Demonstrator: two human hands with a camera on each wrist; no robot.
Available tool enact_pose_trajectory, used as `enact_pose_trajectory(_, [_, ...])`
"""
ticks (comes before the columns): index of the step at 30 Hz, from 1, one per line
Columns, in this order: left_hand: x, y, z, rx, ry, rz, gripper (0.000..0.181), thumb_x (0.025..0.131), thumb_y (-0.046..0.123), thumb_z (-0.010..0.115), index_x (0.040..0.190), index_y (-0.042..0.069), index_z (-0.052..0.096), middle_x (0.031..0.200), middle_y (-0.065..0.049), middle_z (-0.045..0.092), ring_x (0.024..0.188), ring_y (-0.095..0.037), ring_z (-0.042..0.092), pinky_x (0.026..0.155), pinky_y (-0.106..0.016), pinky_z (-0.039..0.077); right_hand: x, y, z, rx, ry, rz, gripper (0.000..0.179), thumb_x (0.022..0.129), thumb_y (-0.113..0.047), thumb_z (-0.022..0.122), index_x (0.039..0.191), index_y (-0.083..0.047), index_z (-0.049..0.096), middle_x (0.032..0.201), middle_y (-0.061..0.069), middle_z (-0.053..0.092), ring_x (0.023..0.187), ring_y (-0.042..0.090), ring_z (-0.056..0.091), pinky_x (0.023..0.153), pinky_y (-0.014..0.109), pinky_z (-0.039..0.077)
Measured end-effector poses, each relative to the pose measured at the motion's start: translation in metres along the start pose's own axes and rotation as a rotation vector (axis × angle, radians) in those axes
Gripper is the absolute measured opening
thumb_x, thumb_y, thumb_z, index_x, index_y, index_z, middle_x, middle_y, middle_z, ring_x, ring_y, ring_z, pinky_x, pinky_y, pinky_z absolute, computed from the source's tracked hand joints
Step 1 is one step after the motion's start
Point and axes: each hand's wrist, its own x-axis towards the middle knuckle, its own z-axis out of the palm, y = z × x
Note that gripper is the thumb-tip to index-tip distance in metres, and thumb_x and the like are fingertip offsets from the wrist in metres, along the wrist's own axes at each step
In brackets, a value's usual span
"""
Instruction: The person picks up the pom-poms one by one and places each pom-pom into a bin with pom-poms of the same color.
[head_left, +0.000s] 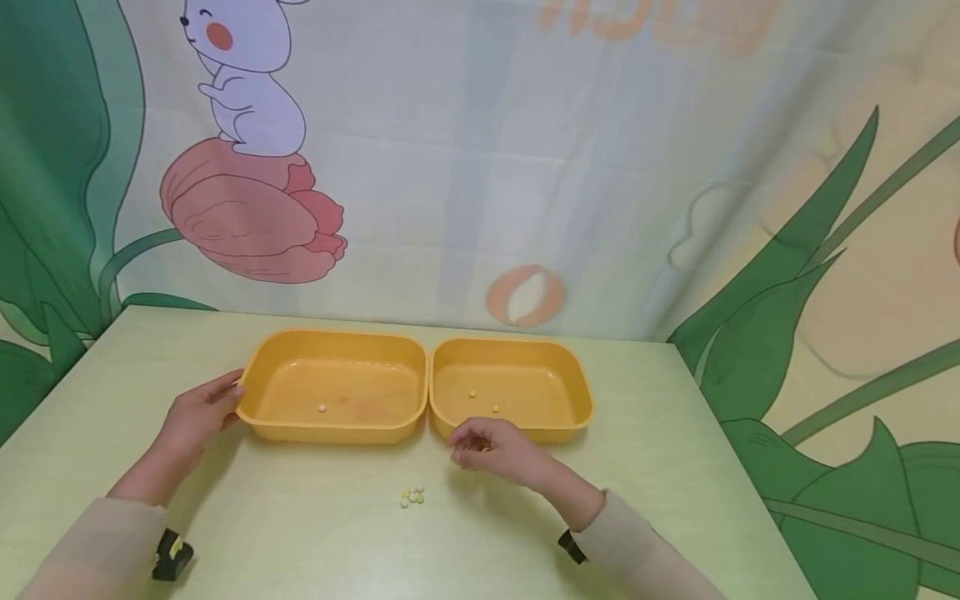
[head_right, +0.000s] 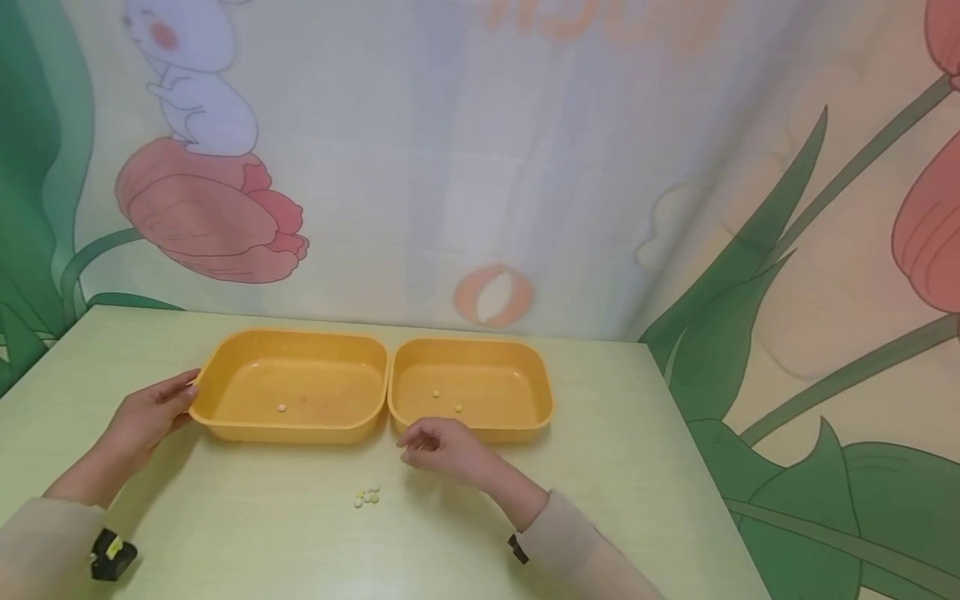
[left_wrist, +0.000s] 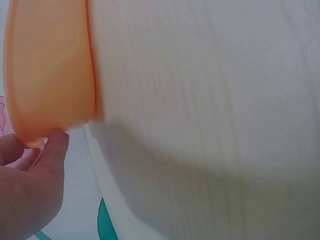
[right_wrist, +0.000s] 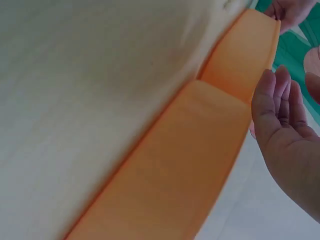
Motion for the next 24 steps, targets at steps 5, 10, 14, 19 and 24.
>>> enact_pose_trajectory(5, [0.001,-0.001,-0.001,-0.002,0.0,0.008,0.058,0.113,0.029,0.033,0.162,0.001,0.017,0.164,-0.03,0.026,0.149,-0.044,0.037,0.105,-0.03,0.051,0.007,0.005,0.012,-0.077,-0.031,0.002,0.019,0.096,-0.007,0.068,0.112,0.003,0.07,0.101,0.016,0.073,0.085,0.003,0.059,0.078,0.014,0.052])
enact_pose_trajectory(10, [0.003,-0.003,-0.003,0.004,0.001,0.015,0.059,0.113,0.031,0.033,0.161,0.001,0.018,0.164,-0.03,0.027,0.147,-0.044,0.038,0.101,-0.026,0.053,0.015,0.01,0.024,-0.11,-0.08,0.054,0.017,0.092,-0.004,0.071,0.108,0.002,0.071,0.098,0.013,0.074,0.083,0.006,0.061,0.07,0.012,0.053])
enact_pose_trajectory(14, [0.002,-0.004,-0.004,0.007,-0.001,0.012,0.059,0.113,0.031,0.033,0.162,0.002,0.018,0.164,-0.03,0.027,0.147,-0.044,0.038,0.102,-0.028,0.052,0.019,0.01,0.03,-0.132,-0.107,0.084,0.017,0.091,-0.002,0.072,0.108,0.001,0.071,0.096,0.009,0.073,0.083,0.008,0.061,0.067,0.012,0.052])
enact_pose_trajectory(19, [0.002,-0.004,-0.003,0.002,-0.01,0.016,0.059,0.113,0.031,0.033,0.162,0.002,0.017,0.164,-0.03,0.026,0.148,-0.045,0.037,0.102,-0.028,0.052,0.022,0.01,0.033,-0.16,-0.129,0.088,0.016,0.091,-0.001,0.073,0.107,-0.001,0.071,0.096,0.009,0.074,0.083,0.007,0.061,0.068,0.012,0.051])
enact_pose_trajectory(24, [0.002,-0.003,-0.002,-0.006,-0.009,0.023,0.059,0.113,0.03,0.034,0.161,0.001,0.018,0.164,-0.031,0.027,0.148,-0.044,0.038,0.099,-0.024,0.054,0.027,0.013,0.036,-0.176,-0.14,0.088,0.013,0.09,0.0,0.073,0.103,-0.003,0.072,0.092,0.006,0.072,0.08,0.006,0.058,0.065,0.011,0.049])
